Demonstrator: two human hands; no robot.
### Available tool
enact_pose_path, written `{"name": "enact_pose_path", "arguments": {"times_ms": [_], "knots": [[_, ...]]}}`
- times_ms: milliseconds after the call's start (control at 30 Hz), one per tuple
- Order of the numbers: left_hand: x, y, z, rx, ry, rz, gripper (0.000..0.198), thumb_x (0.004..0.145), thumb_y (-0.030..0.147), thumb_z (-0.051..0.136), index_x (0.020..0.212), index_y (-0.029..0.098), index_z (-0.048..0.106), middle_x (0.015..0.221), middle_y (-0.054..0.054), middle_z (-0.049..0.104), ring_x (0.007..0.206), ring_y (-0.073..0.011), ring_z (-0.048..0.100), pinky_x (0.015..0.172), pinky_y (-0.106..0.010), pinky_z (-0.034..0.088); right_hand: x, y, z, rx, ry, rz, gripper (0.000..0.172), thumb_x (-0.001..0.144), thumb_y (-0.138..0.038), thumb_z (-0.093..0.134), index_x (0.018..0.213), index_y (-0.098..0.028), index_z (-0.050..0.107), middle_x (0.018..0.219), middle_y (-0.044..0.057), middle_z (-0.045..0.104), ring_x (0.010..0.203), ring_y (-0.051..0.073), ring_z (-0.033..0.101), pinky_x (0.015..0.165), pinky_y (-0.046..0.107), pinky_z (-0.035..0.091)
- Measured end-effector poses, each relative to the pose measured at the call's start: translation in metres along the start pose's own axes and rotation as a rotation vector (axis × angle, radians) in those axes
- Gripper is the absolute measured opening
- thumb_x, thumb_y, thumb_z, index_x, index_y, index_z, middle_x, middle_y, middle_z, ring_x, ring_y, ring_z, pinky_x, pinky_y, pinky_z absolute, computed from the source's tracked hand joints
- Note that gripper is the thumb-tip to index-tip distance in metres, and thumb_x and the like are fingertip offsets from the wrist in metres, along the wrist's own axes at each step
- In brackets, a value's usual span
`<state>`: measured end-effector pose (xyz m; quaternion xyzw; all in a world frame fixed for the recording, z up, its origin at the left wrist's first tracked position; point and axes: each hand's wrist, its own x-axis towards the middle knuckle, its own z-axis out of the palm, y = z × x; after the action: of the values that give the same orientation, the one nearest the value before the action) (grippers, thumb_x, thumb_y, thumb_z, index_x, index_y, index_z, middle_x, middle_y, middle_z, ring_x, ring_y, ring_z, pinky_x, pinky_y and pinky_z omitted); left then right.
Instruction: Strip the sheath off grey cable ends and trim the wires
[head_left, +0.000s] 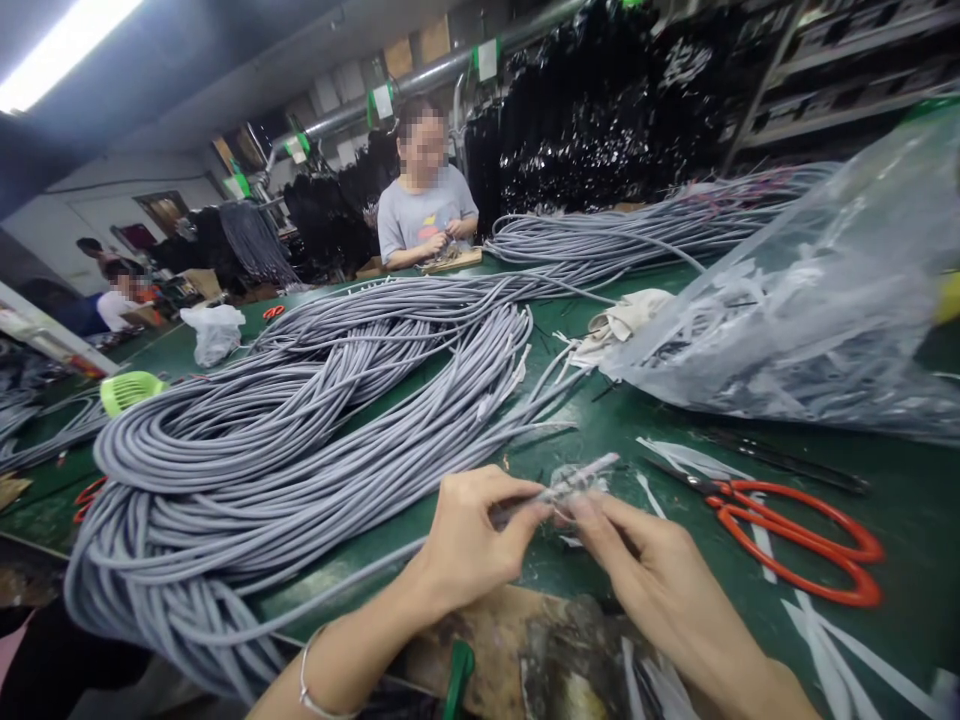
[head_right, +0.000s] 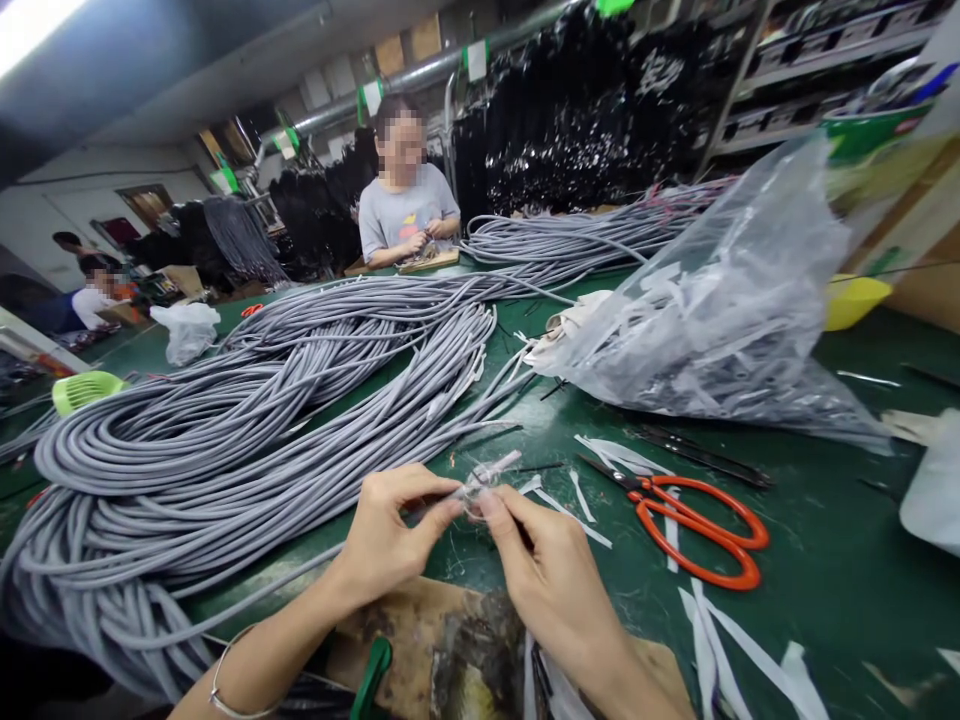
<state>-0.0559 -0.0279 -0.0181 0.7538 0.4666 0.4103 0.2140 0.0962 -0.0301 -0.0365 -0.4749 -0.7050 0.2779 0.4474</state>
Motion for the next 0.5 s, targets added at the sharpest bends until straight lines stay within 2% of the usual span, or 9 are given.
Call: {"name": "enact_pose_path", "arguments": {"times_ms": [67,133,233,300,333,400,500], "knots": [[-0.002,-0.001,0.003,0.084,0.052,0.100,0.016,0.078,0.017,0.056,0.080,0.012,0.071,0.062,-0.006,0.065,0.054,-0.0133,0.057,0.051,-0.022,0.045,-0.001,-0.001,0.000,-0.037,0.035,-0.033,0.040,0.089,-0.039,0.036,0.059,-0.019,0.055,0.050,-0.001,0.057,0.043,0.011,0.052,0.041,0.018,0.041],[-0.002,-0.003,0.007,0.168,0.081,0.149,0.017,0.078,0.014,0.055,0.083,0.012,0.071,0.065,-0.006,0.065,0.057,-0.0140,0.059,0.053,-0.022,0.046,-0.004,-0.005,0.000,-0.085,0.080,-0.159,0.035,0.089,-0.029,0.038,0.060,-0.020,0.055,0.049,-0.002,0.057,0.041,0.010,0.052,0.041,0.018,0.040],[0.001,-0.011,0.011,0.345,0.073,0.055,0.016,0.077,0.013,0.055,0.080,0.014,0.071,0.068,-0.006,0.066,0.060,-0.0160,0.060,0.055,-0.025,0.048,-0.011,-0.012,-0.001,-0.141,0.098,-0.529,0.028,0.088,-0.017,0.039,0.067,-0.020,0.058,0.051,-0.001,0.059,0.044,0.010,0.055,0.046,0.018,0.042],[0.005,-0.016,0.010,0.376,0.038,-0.062,0.013,0.075,0.013,0.058,0.076,0.015,0.071,0.068,-0.005,0.067,0.060,-0.0162,0.061,0.057,-0.026,0.048,-0.013,-0.013,-0.002,-0.177,0.127,-0.693,0.024,0.087,-0.015,0.039,0.075,-0.021,0.059,0.054,-0.001,0.061,0.049,0.011,0.059,0.050,0.020,0.044],[0.007,-0.018,0.008,0.345,0.031,-0.104,0.013,0.075,0.014,0.058,0.075,0.015,0.071,0.068,-0.005,0.067,0.059,-0.0156,0.060,0.058,-0.025,0.048,-0.013,-0.011,-0.003,-0.201,0.160,-0.695,0.023,0.087,-0.015,0.040,0.077,-0.021,0.060,0.056,0.000,0.063,0.051,0.012,0.061,0.052,0.021,0.045],[0.010,-0.016,0.004,0.252,0.061,-0.135,0.013,0.077,0.016,0.058,0.078,0.015,0.071,0.068,-0.004,0.068,0.058,-0.0142,0.059,0.058,-0.024,0.048,-0.011,-0.006,-0.003,-0.270,0.237,-0.589,0.021,0.088,-0.017,0.041,0.079,-0.021,0.060,0.062,0.002,0.067,0.055,0.013,0.063,0.056,0.023,0.047],[0.009,-0.008,-0.002,0.173,0.142,-0.086,0.015,0.078,0.016,0.056,0.080,0.013,0.071,0.068,-0.005,0.067,0.058,-0.0135,0.058,0.056,-0.023,0.046,-0.006,0.004,-0.001,-0.428,0.247,-0.462,0.026,0.090,-0.024,0.039,0.078,-0.019,0.063,0.068,0.003,0.070,0.055,0.014,0.065,0.054,0.024,0.048]]}}
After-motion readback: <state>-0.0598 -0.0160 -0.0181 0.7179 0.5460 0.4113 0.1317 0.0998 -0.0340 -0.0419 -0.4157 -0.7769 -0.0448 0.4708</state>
